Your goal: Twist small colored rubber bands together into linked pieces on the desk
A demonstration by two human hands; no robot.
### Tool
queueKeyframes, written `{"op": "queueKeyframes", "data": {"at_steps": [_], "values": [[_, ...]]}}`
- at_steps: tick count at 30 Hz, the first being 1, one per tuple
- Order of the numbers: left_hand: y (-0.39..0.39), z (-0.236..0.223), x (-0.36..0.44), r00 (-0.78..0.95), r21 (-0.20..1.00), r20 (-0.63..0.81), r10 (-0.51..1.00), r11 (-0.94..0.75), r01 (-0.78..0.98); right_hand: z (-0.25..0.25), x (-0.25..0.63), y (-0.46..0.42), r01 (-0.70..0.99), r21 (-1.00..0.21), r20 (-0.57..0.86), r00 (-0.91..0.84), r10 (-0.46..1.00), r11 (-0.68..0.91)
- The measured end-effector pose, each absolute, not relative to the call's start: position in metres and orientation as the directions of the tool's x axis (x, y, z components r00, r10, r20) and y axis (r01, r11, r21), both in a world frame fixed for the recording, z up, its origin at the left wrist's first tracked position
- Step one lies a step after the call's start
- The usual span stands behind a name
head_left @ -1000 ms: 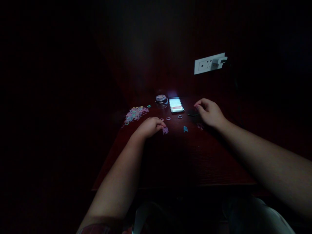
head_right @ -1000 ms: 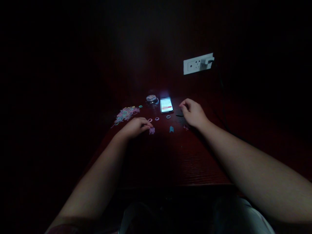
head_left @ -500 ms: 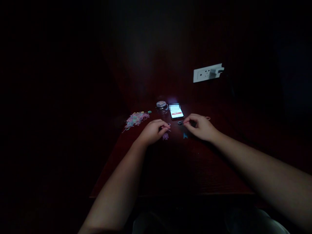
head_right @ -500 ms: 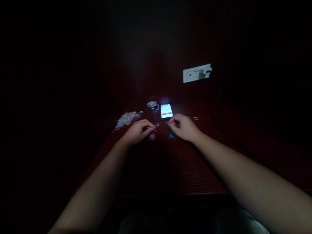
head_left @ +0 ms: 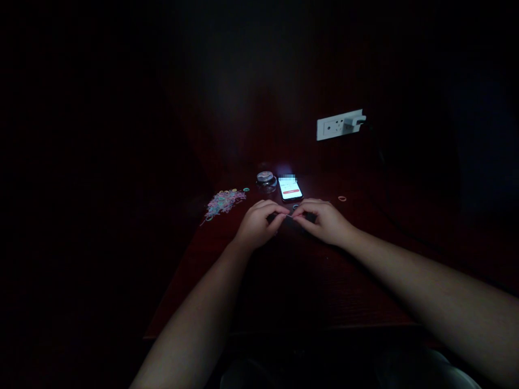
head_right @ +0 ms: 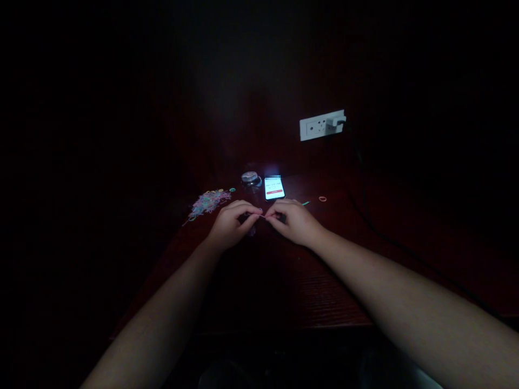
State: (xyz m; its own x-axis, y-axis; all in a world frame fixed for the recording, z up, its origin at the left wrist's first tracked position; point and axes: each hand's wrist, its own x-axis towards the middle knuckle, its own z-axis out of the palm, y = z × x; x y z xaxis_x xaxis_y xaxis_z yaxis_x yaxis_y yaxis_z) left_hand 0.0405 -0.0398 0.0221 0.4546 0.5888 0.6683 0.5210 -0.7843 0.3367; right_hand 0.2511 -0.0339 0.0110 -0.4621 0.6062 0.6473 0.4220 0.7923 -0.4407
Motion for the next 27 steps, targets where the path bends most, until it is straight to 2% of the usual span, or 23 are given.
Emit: {"op": "queueKeyframes", "data": {"at_steps": [27], "values": [[-0.0418, 0.0207, 0.0431, 0.455, 0.379, 0.622, 0.637, -0.754, 0.537, 0.0111, 0.2506, -0.0348, 0.410, -0.555, 0.585, -0.426, 0.690, 0.724]]}}
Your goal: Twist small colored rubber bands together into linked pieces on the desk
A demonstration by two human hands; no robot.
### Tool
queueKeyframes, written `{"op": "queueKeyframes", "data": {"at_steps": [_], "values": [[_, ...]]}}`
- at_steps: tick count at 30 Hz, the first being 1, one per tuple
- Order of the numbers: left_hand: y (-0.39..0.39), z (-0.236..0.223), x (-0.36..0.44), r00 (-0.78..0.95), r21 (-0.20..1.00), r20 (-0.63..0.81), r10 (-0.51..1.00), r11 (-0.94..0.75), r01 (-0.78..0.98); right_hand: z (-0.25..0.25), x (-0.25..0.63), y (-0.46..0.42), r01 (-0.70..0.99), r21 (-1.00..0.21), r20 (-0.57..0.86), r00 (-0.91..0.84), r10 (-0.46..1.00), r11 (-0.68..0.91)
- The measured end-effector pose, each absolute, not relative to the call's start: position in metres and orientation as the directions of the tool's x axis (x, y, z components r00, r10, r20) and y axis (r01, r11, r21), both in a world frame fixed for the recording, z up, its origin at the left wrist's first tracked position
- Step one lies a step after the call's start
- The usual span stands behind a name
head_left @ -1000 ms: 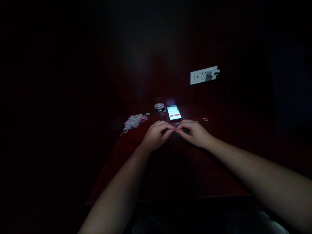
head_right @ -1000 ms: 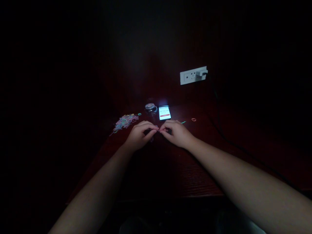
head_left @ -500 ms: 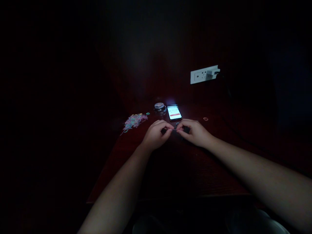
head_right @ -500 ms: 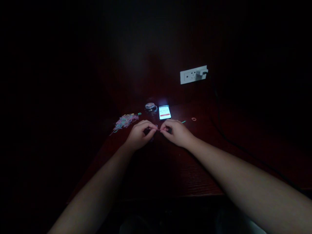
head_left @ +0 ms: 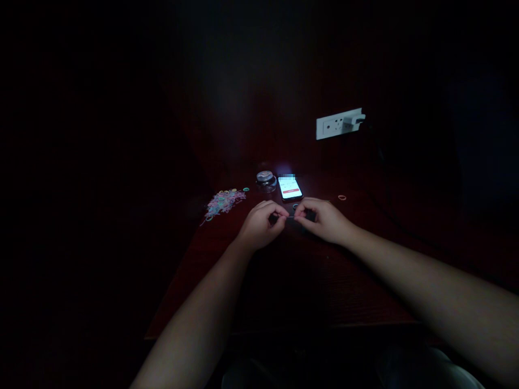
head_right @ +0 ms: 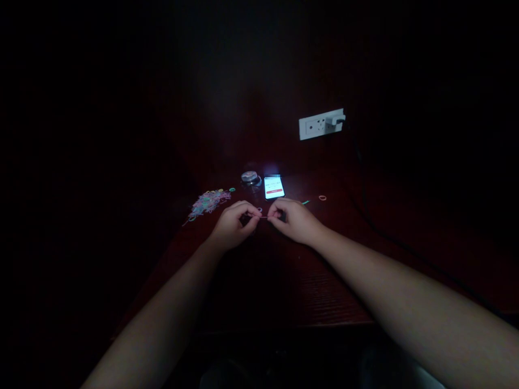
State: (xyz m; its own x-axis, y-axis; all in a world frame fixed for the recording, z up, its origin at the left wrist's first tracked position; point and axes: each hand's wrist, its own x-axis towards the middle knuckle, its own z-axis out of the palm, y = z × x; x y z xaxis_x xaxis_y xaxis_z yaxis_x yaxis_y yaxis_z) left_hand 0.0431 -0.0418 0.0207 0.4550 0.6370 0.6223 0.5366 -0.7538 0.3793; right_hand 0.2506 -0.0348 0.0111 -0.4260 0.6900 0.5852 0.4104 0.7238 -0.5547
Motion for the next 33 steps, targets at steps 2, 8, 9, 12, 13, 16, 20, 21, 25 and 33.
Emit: {"op": "queueKeyframes", "data": {"at_steps": [2, 8, 9, 12, 13, 16, 20, 21, 25, 33], "values": [[-0.0416, 0.0203, 0.0428, 0.455, 0.376, 0.624, 0.636, -0.754, 0.538, 0.0111, 0.2509, -0.0345, 0.419, -0.555, 0.578, -0.427, 0.696, 0.718], [-0.0413, 0.0197, 0.0425, 0.451, 0.381, 0.624, 0.638, -0.753, 0.537, 0.0121, 0.2517, -0.0348, 0.422, -0.550, 0.568, -0.444, 0.693, 0.721], [-0.0413, 0.0197, 0.0425, 0.448, 0.383, 0.626, 0.638, -0.752, 0.536, 0.0120, 0.2518, -0.0350, 0.417, -0.548, 0.570, -0.448, 0.689, 0.725], [-0.0414, 0.0196, 0.0426, 0.441, 0.386, 0.628, 0.641, -0.749, 0.538, 0.0113, 0.2522, -0.0350, 0.410, -0.547, 0.571, -0.455, 0.683, 0.730], [-0.0413, 0.0196, 0.0426, 0.440, 0.386, 0.627, 0.642, -0.747, 0.541, 0.0109, 0.2523, -0.0350, 0.408, -0.547, 0.570, -0.459, 0.682, 0.731], [-0.0412, 0.0196, 0.0425, 0.439, 0.383, 0.624, 0.646, -0.743, 0.549, 0.0104, 0.2523, -0.0348, 0.406, -0.549, 0.567, -0.462, 0.682, 0.731], [-0.0409, 0.0193, 0.0424, 0.443, 0.386, 0.619, 0.648, -0.743, 0.547, 0.0113, 0.2521, -0.0351, 0.409, -0.541, 0.574, -0.460, 0.678, 0.735], [-0.0408, 0.0191, 0.0423, 0.444, 0.390, 0.617, 0.650, -0.742, 0.544, 0.0117, 0.2522, -0.0352, 0.410, -0.536, 0.576, -0.461, 0.675, 0.738], [-0.0413, 0.0188, 0.0412, 0.451, 0.408, 0.605, 0.656, -0.742, 0.532, 0.0129, 0.2527, -0.0352, 0.430, -0.502, 0.589, -0.465, 0.661, 0.750], [-0.0448, 0.0209, 0.0410, 0.498, 0.420, 0.557, 0.664, -0.743, 0.522, 0.0137, 0.2533, -0.0363, 0.464, -0.484, 0.577, -0.469, 0.669, 0.742]]}}
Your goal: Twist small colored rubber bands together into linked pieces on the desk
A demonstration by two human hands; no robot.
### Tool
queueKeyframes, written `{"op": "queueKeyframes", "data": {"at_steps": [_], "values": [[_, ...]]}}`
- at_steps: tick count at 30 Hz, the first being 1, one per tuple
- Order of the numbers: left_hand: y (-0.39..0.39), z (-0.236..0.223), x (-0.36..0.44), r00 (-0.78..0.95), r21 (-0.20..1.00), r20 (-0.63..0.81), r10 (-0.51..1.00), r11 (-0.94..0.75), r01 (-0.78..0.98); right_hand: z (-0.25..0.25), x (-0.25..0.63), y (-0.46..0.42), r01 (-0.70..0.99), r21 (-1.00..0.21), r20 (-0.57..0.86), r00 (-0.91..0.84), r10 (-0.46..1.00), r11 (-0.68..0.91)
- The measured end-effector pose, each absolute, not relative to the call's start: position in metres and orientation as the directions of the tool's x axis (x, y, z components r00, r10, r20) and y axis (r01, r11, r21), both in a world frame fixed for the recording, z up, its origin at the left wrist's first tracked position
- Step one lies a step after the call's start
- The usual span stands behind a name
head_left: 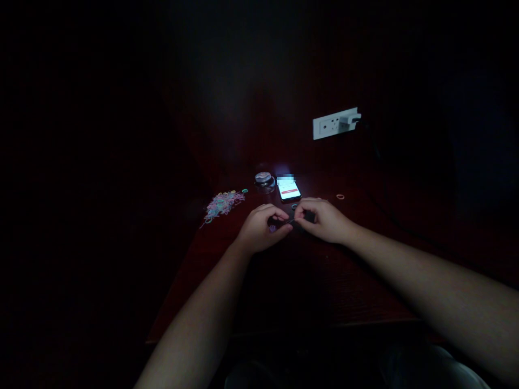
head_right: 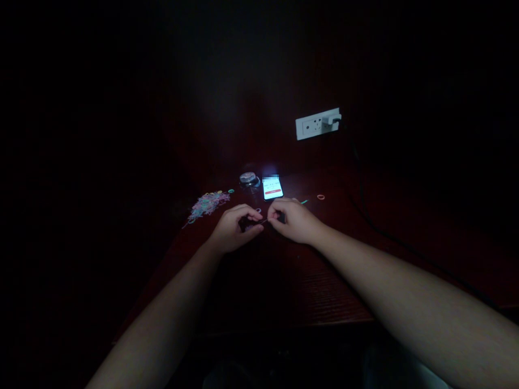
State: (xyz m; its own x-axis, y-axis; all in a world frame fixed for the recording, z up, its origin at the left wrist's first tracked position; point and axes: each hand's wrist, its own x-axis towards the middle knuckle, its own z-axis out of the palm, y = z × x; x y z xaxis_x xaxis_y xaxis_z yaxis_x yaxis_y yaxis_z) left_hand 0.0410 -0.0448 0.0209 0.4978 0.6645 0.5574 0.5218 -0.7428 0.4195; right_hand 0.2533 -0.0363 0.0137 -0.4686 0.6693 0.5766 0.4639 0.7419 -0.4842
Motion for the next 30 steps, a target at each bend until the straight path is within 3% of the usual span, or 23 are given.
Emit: {"op": "queueKeyframes", "data": {"at_steps": [15, 30], "values": [[-0.039, 0.023, 0.035, 0.501, 0.368, 0.598, 0.626, -0.770, 0.522, 0.012, 0.252, -0.035, 0.434, -0.479, 0.578, -0.498, 0.646, 0.763], [-0.013, 0.015, -0.007, 0.564, 0.370, 0.267, 0.782, -0.623, 0.689, 0.011, 0.255, -0.033, 0.432, -0.457, 0.591, -0.506, 0.629, 0.777]]}}
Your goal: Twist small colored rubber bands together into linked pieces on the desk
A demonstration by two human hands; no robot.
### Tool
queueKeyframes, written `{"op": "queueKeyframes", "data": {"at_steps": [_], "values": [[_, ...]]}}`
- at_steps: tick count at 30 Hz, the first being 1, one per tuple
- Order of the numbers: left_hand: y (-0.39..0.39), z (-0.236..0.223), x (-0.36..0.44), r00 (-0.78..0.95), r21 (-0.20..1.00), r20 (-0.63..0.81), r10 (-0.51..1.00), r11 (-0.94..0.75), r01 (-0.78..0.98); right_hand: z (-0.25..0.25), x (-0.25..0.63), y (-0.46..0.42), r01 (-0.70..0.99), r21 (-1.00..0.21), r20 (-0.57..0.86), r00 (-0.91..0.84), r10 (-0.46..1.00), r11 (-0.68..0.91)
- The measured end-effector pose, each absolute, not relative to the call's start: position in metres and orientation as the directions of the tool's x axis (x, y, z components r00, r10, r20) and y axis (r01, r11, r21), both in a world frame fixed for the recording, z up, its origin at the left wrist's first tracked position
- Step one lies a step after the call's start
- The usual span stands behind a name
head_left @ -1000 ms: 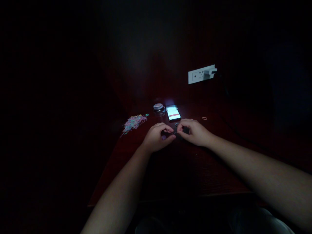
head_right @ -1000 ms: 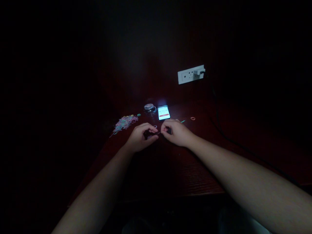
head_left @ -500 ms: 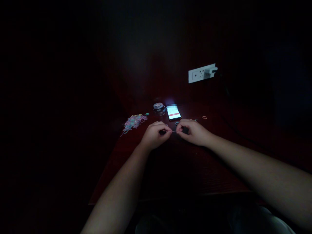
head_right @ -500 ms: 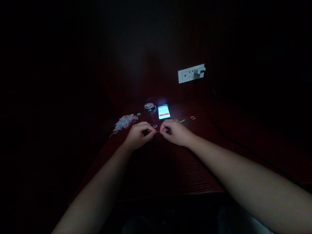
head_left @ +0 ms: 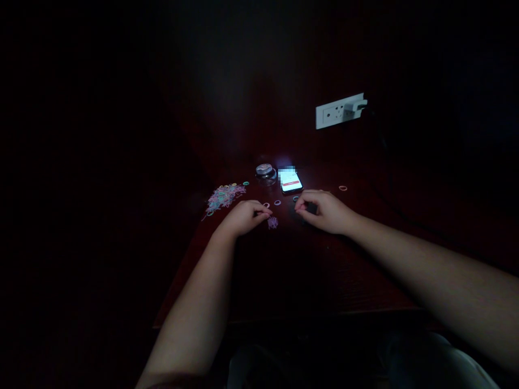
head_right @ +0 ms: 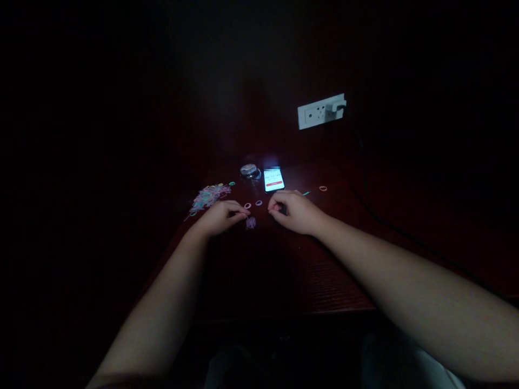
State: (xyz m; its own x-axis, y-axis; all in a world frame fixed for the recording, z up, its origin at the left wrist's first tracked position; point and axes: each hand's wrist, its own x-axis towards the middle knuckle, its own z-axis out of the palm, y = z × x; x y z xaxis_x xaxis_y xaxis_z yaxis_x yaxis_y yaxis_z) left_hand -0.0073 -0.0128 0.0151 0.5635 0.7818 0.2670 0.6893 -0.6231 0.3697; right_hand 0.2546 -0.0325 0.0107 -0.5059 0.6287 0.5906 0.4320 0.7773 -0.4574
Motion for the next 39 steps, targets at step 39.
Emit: {"op": "queueKeyframes", "data": {"at_steps": [39], "values": [[-0.019, 0.010, 0.002, 0.597, 0.350, 0.183, 0.781, -0.620, 0.703, 0.013, 0.272, -0.015, 0.555, -0.341, 0.463, -0.604, 0.649, 0.759]]}}
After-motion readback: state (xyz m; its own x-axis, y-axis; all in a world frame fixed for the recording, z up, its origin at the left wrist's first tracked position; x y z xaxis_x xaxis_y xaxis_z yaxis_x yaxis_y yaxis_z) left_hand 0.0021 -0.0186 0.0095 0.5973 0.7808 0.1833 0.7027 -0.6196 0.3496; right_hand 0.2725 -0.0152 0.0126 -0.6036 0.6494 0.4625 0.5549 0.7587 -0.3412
